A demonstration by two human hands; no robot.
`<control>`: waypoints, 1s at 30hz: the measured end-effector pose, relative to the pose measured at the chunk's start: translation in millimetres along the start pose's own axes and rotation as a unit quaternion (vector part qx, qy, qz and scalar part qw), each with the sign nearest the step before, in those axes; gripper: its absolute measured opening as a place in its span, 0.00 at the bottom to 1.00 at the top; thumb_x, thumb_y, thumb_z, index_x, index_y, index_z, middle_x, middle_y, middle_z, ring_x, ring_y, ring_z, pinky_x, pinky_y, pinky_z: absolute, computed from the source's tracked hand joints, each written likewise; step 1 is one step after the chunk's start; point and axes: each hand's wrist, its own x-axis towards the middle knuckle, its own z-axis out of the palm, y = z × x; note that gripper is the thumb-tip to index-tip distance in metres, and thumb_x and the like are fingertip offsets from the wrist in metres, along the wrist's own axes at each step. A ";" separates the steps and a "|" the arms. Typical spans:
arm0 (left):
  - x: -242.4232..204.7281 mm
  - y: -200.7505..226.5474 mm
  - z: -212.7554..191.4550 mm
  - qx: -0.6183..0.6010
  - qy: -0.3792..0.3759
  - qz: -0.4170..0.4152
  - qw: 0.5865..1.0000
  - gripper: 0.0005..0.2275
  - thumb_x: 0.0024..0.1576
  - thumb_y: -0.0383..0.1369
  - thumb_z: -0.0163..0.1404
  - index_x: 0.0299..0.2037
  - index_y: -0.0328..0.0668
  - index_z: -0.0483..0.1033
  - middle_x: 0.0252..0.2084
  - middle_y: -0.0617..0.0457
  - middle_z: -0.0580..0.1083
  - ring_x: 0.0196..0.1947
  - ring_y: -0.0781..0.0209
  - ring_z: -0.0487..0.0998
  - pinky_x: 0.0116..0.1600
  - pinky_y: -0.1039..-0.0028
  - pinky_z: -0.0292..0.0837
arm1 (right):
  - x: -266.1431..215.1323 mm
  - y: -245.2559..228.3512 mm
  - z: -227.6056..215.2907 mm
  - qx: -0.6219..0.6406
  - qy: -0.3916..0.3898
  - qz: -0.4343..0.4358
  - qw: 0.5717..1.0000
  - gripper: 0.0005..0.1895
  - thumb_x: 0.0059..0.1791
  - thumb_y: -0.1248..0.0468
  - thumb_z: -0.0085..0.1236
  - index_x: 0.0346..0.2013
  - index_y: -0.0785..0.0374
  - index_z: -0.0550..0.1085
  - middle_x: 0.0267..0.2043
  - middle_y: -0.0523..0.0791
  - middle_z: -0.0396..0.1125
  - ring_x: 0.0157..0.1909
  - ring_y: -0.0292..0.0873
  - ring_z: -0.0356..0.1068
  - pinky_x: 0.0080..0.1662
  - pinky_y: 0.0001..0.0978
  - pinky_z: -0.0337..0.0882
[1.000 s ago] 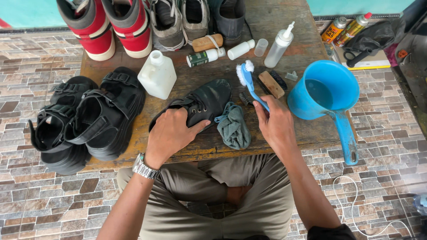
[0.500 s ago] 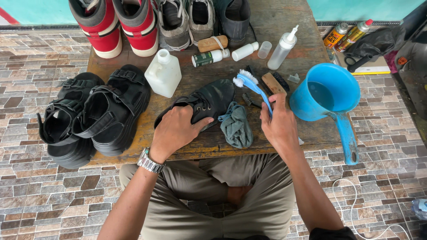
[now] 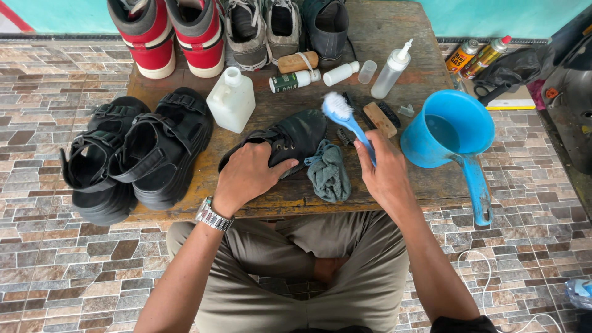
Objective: The person cleans a black shoe by applying a cleaning solution and scrubbing it with a blue brush. They repeatedly dip the brush into a blue water jug to rinse it while scrubbing the shoe's upper and toe areas.
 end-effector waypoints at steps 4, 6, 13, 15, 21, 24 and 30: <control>-0.1 -1.4 -0.2 0.002 0.007 0.008 1.000 0.23 0.68 0.47 0.56 0.23 0.43 0.67 0.14 0.55 0.55 0.12 0.68 0.56 0.22 0.76 0.53 | -3.0 -0.8 -6.7 0.014 -0.050 -0.001 0.999 0.12 0.66 0.57 0.44 0.53 0.62 0.70 0.34 0.53 0.73 0.34 0.56 0.78 0.30 0.48 0.77; 0.9 0.6 -1.0 -0.004 -0.004 -0.002 1.000 0.24 0.68 0.47 0.55 0.23 0.44 0.66 0.14 0.55 0.56 0.11 0.67 0.56 0.21 0.77 0.55 | -5.8 -12.5 -19.8 -0.031 -0.039 -0.014 0.999 0.09 0.66 0.59 0.46 0.54 0.61 0.70 0.32 0.56 0.71 0.34 0.59 0.77 0.30 0.51 0.75; 3.5 6.5 -5.5 -0.013 -0.015 -0.013 1.000 0.25 0.68 0.48 0.55 0.22 0.44 0.65 0.13 0.54 0.55 0.11 0.66 0.56 0.19 0.72 0.54 | -7.3 -10.0 -82.3 -0.125 -0.037 -0.015 0.991 0.10 0.61 0.53 0.53 0.56 0.49 0.72 0.39 0.55 0.76 0.41 0.64 0.78 0.39 0.62 0.77; 5.8 5.1 -4.0 0.001 -0.018 -0.029 0.999 0.26 0.67 0.49 0.55 0.21 0.42 0.65 0.13 0.52 0.55 0.11 0.64 0.56 0.19 0.72 0.53 | -10.0 -13.7 -116.1 -0.119 -0.015 -0.034 0.992 0.10 0.61 0.57 0.54 0.54 0.55 0.77 0.44 0.57 0.78 0.45 0.66 0.79 0.41 0.60 0.78; 6.8 -3.0 21.2 0.094 0.008 -0.087 0.992 0.32 0.62 0.61 0.55 0.24 0.36 0.65 0.23 0.39 0.74 0.29 0.35 0.80 0.32 0.51 0.71 | -12.8 6.9 -200.4 -0.239 -0.002 0.088 0.967 0.18 0.63 0.55 0.52 0.64 0.55 0.80 0.33 0.52 0.77 0.29 0.63 0.73 0.32 0.58 0.65; 11.1 0.3 20.8 0.103 -0.014 -0.122 0.987 0.32 0.61 0.61 0.55 0.27 0.31 0.71 0.26 0.36 0.77 0.30 0.32 0.81 0.32 0.51 0.73 | 5.7 40.8 -201.1 -0.287 -0.082 0.139 0.944 0.19 0.64 0.49 0.47 0.60 0.52 0.80 0.25 0.48 0.76 0.23 0.55 0.76 0.22 0.52 0.69; 11.4 14.9 17.2 0.086 -0.026 -0.194 0.977 0.34 0.59 0.61 0.55 0.31 0.27 0.73 0.34 0.31 0.80 0.41 0.24 0.79 0.41 0.45 0.74 | 36.9 102.9 -166.4 -0.305 -0.146 0.139 0.931 0.21 0.64 0.50 0.43 0.64 0.53 0.77 0.42 0.52 0.78 0.39 0.68 0.78 0.34 0.68 0.80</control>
